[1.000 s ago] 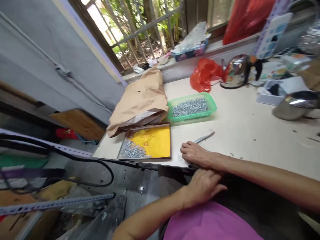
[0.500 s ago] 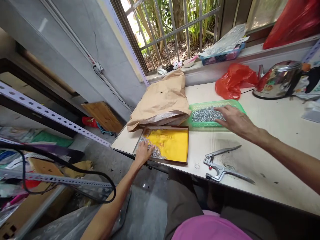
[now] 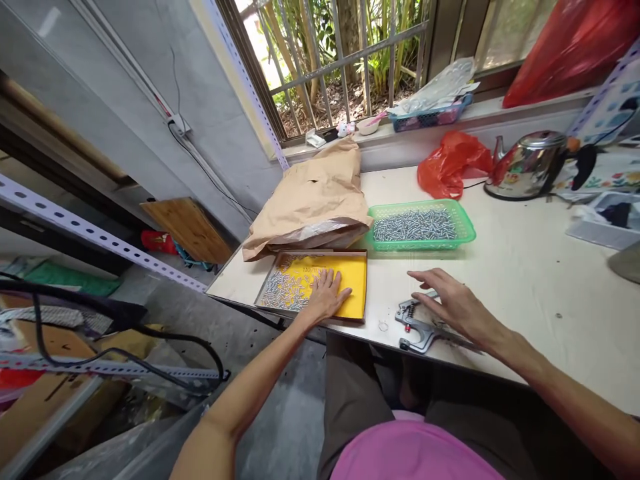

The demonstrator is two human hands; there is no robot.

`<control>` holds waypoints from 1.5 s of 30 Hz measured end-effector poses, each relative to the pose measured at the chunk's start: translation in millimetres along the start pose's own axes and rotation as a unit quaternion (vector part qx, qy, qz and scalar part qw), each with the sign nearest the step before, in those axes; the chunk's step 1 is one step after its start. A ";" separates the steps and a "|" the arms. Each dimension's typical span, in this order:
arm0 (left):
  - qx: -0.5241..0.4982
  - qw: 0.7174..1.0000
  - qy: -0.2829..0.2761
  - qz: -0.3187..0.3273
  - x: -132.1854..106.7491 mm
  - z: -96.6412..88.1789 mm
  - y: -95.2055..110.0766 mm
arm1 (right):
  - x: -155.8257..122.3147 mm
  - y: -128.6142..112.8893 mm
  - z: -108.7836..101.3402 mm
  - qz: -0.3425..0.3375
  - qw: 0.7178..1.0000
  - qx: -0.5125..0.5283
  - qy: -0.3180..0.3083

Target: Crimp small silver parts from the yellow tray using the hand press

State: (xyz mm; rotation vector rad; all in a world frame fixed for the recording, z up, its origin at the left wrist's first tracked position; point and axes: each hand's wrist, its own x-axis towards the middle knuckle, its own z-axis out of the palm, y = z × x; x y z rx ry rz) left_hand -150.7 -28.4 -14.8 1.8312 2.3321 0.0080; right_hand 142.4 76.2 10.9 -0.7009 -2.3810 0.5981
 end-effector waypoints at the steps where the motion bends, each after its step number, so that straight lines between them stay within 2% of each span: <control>1: 0.011 1.000 0.006 0.010 -5.0 -0.4 -1.9 | -8.2 0.4 -2.6 0.010 1.000 0.008 0.011; 3: 0.035 0.999 0.033 0.011 -15.8 -2.9 -9.7 | -25.4 4.5 -6.6 0.034 0.999 0.017 0.030; 5: 0.050 0.996 0.078 -0.014 -23.3 -7.8 -20.8 | -41.6 10.6 -7.4 0.062 0.997 0.021 0.039; 9: 0.029 0.986 0.150 -0.068 -22.9 -20.1 -40.9 | -66.2 20.2 0.6 0.087 0.995 0.020 0.045; 12: 0.001 0.985 0.168 -0.035 -16.4 -25.4 -42.3 | -77.1 20.7 10.5 0.093 0.994 0.025 0.044; 15: 0.016 0.987 0.156 0.031 -10.1 -27.1 -32.2 | -83.8 17.0 19.4 0.097 0.994 0.038 0.044; 18: 0.057 0.988 0.106 0.098 -3.4 -29.6 -22.4 | -88.5 13.7 24.3 0.091 0.994 0.043 0.041; 20: 0.068 0.988 0.070 0.116 1.5 -32.1 -20.7 | -89.7 12.2 23.9 0.088 0.994 0.044 0.039; 22: 0.049 0.992 0.060 0.101 6.3 -34.1 -22.9 | -86.6 9.0 20.3 0.086 0.994 0.049 0.047; 25: -0.077 0.991 0.105 0.038 11.5 -34.6 -28.8 | -66.8 -4.6 11.8 0.079 0.992 0.077 0.063; 27: -0.235 0.963 0.133 -0.027 12.4 -34.4 -30.4 | -41.4 -20.0 9.4 0.072 0.989 0.112 0.059; 29: -0.412 0.899 0.119 -0.091 10.2 -35.5 -27.7 | -8.4 -37.5 15.1 0.077 0.984 0.154 0.043; 32: -0.599 0.787 0.056 -0.135 1.1 -40.7 -16.3 | 43.1 -59.2 42.3 0.095 0.965 0.242 -0.027; 33: -0.632 0.762 0.041 -0.135 -3.0 -42.9 -11.7 | 57.6 -64.1 54.9 0.115 0.952 0.278 -0.058; 35: -0.671 0.730 0.029 -0.128 -11.2 -46.5 -3.8 | 79.5 -70.1 80.4 0.141 0.919 0.349 -0.118; 37: -0.687 0.715 0.040 -0.124 -18.0 -47.8 0.8 | 91.5 -72.4 101.1 0.148 0.905 0.373 -0.142; 39: -0.688 0.712 0.065 -0.124 -21.9 -46.2 2.1 | 96.1 -73.1 114.0 0.153 0.911 0.355 -0.140; 43: -0.660 0.731 0.114 -0.134 -19.4 -38.2 1.3 | 98.6 -75.0 121.6 0.166 0.927 0.314 -0.121; 45: -0.639 0.744 0.136 -0.140 -15.1 -34.9 1.1 | 100.0 -74.7 122.3 0.167 0.936 0.296 -0.089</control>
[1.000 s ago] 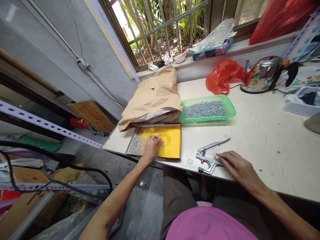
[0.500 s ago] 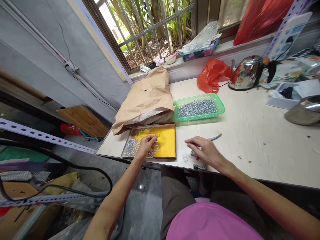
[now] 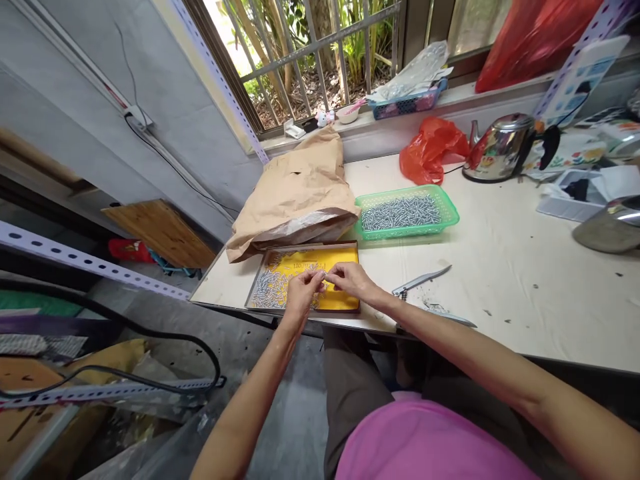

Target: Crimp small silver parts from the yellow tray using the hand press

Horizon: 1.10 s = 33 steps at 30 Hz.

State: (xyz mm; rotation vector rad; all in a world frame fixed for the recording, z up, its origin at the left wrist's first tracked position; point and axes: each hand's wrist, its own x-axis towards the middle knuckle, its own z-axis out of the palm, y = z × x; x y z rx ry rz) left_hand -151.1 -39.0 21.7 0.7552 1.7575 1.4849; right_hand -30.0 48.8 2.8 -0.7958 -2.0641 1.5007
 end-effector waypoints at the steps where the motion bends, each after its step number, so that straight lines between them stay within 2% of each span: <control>1: 0.020 1.000 0.012 0.008 1.9 0.7 -1.0 | 0.8 1.0 -0.4 -0.010 1.000 -0.019 0.020; 3: 0.099 0.994 0.035 0.028 4.1 0.5 -2.7 | 1.9 5.7 -2.6 -0.040 0.994 -0.092 0.052; 5: 0.234 0.970 0.048 0.053 3.2 -1.6 -4.9 | 1.5 13.4 -5.9 -0.076 0.979 -0.176 0.074; 9: 0.495 0.863 0.021 0.096 -7.3 -4.1 -13.5 | -3.0 27.8 -9.0 -0.123 0.960 -0.233 0.097; 12: 0.587 0.799 0.025 0.127 -14.0 0.7 -19.1 | -5.2 30.0 -5.0 -0.140 0.960 -0.225 0.087; 14: 0.611 0.777 0.023 0.148 -14.0 4.9 -20.1 | -5.0 28.3 -1.4 -0.144 0.962 -0.219 0.083; 15: 0.613 0.775 0.019 0.152 -12.5 6.5 -19.7 | -4.4 27.0 0.1 -0.139 0.963 -0.213 0.084; 17: 0.588 0.796 0.018 0.143 -7.8 7.6 -17.8 | -2.7 24.5 2.1 -0.110 0.973 -0.186 0.083; 22: 0.363 0.928 0.026 0.078 -1.4 4.2 -14.0 | 2.7 17.1 4.9 -0.003 0.998 -0.047 0.052; 24: 0.275 0.961 0.015 0.039 -4.4 4.0 -13.6 | 4.7 12.8 6.2 0.012 0.998 -0.025 0.050; 28: 0.118 0.991 -0.011 -0.054 -11.0 5.7 -11.8 | 6.5 6.3 7.6 -0.004 0.999 -0.022 0.036; 31: 0.008 0.992 -0.032 -0.119 -11.8 5.5 -10.2 | 5.5 7.0 6.5 -0.021 0.999 -0.037 0.027; 33: -0.015 0.990 -0.040 -0.137 -11.4 4.3 -10.6 | 4.5 9.1 4.0 -0.037 0.997 -0.063 0.023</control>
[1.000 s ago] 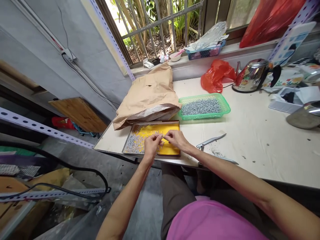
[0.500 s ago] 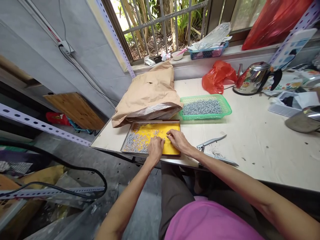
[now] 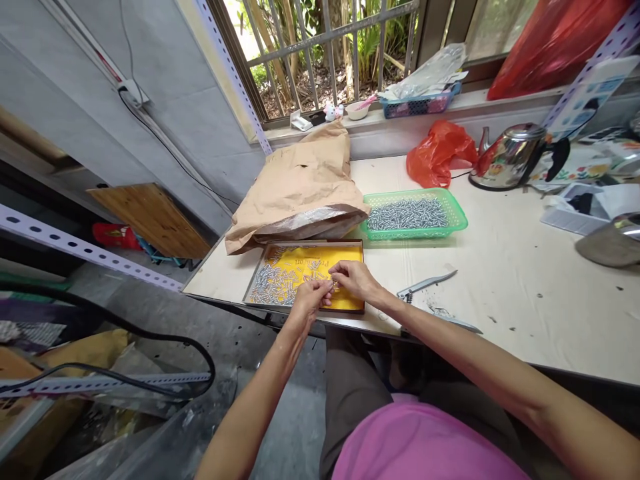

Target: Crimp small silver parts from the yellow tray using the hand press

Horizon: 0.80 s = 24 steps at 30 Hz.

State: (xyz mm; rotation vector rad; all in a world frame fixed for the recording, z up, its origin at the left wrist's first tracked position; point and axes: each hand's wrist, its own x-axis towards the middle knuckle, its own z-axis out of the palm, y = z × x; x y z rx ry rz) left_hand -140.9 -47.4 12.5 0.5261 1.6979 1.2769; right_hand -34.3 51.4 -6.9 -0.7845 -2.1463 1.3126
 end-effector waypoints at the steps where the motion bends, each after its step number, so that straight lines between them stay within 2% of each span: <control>1: 0.011 1.000 -0.003 0.002 0.2 -0.9 -0.6 | -0.2 1.1 -1.7 -0.013 1.000 -0.028 -0.001; 4: 0.129 0.990 0.014 0.059 0.6 -5.4 -2.9 | 3.4 2.0 -7.6 -0.053 0.984 -0.169 0.002; 7: 0.261 0.947 0.088 0.165 0.9 -13.9 -3.7 | 16.5 -1.1 -9.2 -0.077 0.950 -0.300 -0.025; 10: 0.290 0.921 0.150 0.211 2.2 -26.5 -5.4 | 37.9 -4.7 -1.5 -0.116 0.924 -0.356 -0.080; 14: 0.262 0.926 0.167 0.217 4.2 -44.4 -13.9 | 66.7 -4.2 16.7 -0.184 0.904 -0.359 -0.143; 17: 0.242 0.934 0.165 0.207 4.8 -53.7 -21.1 | 81.8 -1.2 26.4 -0.186 0.906 -0.337 -0.177; 20: 0.218 0.944 0.161 0.189 5.8 -56.5 -23.0 | 90.8 1.9 27.0 -0.169 0.915 -0.324 -0.173; 24: 0.184 0.953 0.162 0.177 9.8 -49.6 -17.0 | 88.6 4.6 17.1 -0.155 0.929 -0.279 -0.185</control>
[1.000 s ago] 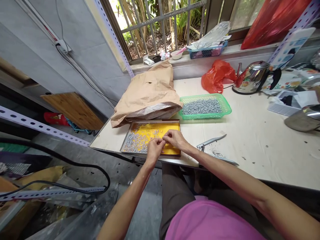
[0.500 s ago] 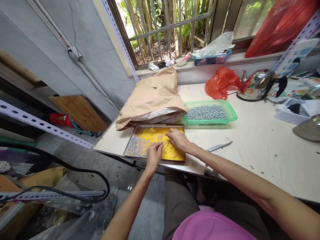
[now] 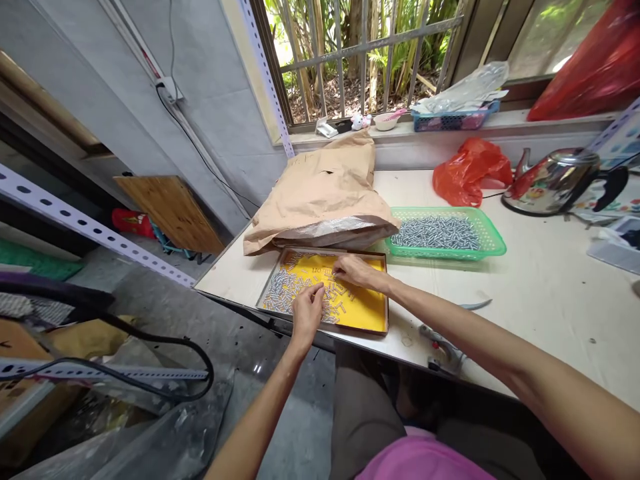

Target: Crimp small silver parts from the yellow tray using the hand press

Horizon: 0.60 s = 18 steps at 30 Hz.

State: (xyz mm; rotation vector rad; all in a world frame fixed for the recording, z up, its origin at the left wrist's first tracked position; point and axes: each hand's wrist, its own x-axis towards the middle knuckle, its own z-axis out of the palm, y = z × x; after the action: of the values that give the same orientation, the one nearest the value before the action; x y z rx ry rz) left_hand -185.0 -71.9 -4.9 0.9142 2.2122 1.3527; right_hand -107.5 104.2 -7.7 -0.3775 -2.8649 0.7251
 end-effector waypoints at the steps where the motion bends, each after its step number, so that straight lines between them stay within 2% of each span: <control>1: -0.011 1.000 -0.005 -0.001 1.1 2.6 2.3 | -4.7 0.0 -0.8 -0.004 1.000 0.019 -0.006; 4: -0.060 0.998 -0.036 0.012 1.6 11.3 7.3 | -23.6 -3.7 1.0 0.009 0.985 0.166 -0.038; 8: -0.106 0.992 -0.063 0.034 -6.7 19.4 8.4 | -49.3 -12.1 10.6 0.076 0.899 0.427 -0.060; 10: -0.121 0.989 -0.081 0.010 -12.3 21.1 8.2 | -58.7 -15.7 15.7 0.118 0.865 0.484 -0.049; 12: -0.138 0.985 -0.098 -0.027 -16.3 21.9 8.7 | -65.1 -18.9 19.7 0.149 0.844 0.513 -0.034; 15: -0.168 0.978 -0.108 -0.066 -17.3 21.6 11.0 | -69.8 -23.0 23.7 0.176 0.839 0.516 0.000; 18: -0.190 0.970 -0.114 -0.098 -13.5 19.7 14.0 | -70.5 -27.9 24.9 0.197 0.855 0.479 0.038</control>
State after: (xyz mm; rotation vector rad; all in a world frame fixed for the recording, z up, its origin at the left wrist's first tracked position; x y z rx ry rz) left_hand -158.5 -64.4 -1.6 0.6527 1.7387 1.4297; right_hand -51.2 49.5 -22.5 -0.7819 -1.9742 1.9814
